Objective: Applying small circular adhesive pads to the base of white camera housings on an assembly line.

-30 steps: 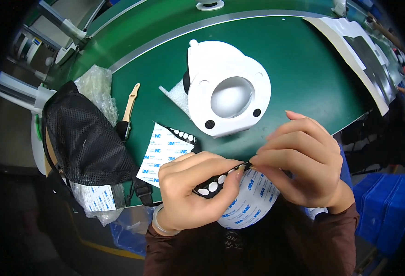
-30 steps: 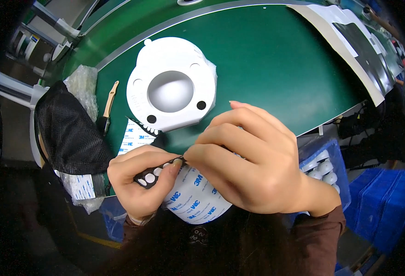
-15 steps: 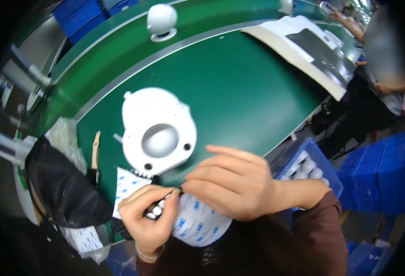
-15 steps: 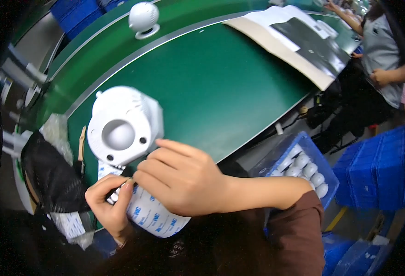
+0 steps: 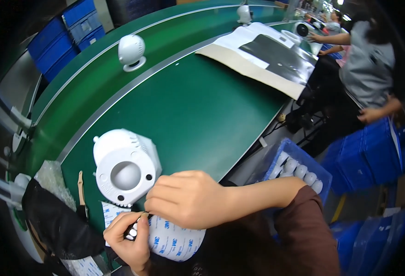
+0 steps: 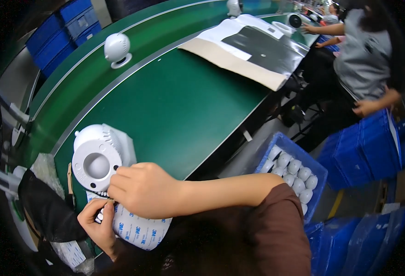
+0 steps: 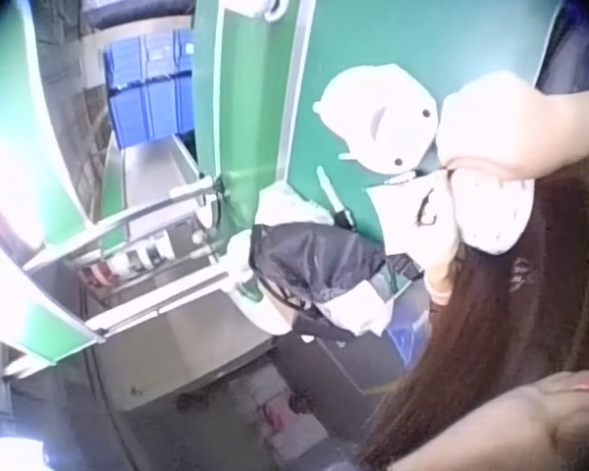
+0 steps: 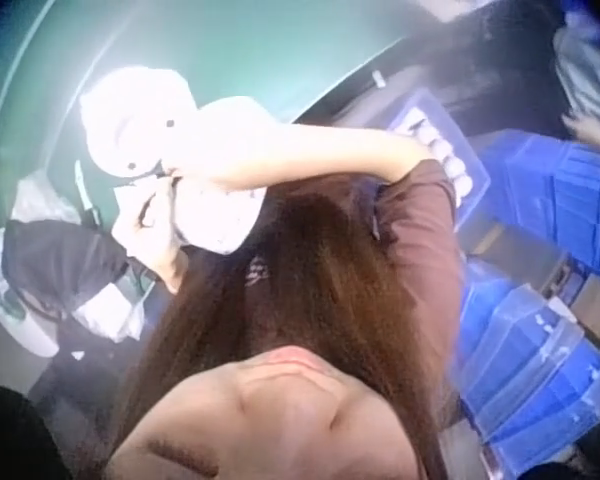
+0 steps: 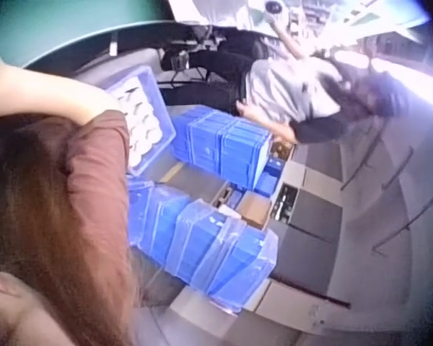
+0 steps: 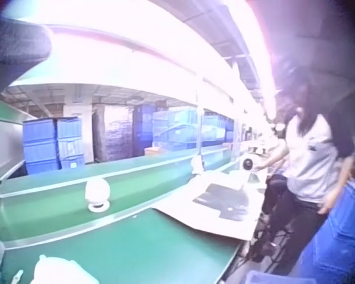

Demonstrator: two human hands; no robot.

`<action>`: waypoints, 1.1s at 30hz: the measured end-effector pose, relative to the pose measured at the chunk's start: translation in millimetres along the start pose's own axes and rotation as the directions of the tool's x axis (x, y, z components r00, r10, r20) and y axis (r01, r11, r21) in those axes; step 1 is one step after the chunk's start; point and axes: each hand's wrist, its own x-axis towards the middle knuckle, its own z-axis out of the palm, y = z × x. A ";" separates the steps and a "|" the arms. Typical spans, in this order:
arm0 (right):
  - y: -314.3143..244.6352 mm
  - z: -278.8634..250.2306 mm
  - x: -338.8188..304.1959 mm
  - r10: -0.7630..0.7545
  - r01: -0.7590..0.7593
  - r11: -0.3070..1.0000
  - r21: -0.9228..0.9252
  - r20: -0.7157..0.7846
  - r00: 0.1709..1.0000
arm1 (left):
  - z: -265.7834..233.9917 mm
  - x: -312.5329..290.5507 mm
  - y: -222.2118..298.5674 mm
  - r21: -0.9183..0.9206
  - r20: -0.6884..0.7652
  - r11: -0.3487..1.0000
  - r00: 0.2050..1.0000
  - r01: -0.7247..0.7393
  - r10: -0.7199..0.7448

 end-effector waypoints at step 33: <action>26.9 -15.8 36.9 0.527 -0.514 0.846 0.144 -0.071 0.847 | 4.6 11.7 -10.6 -0.071 -0.021 0.994 0.996 -0.089 0.088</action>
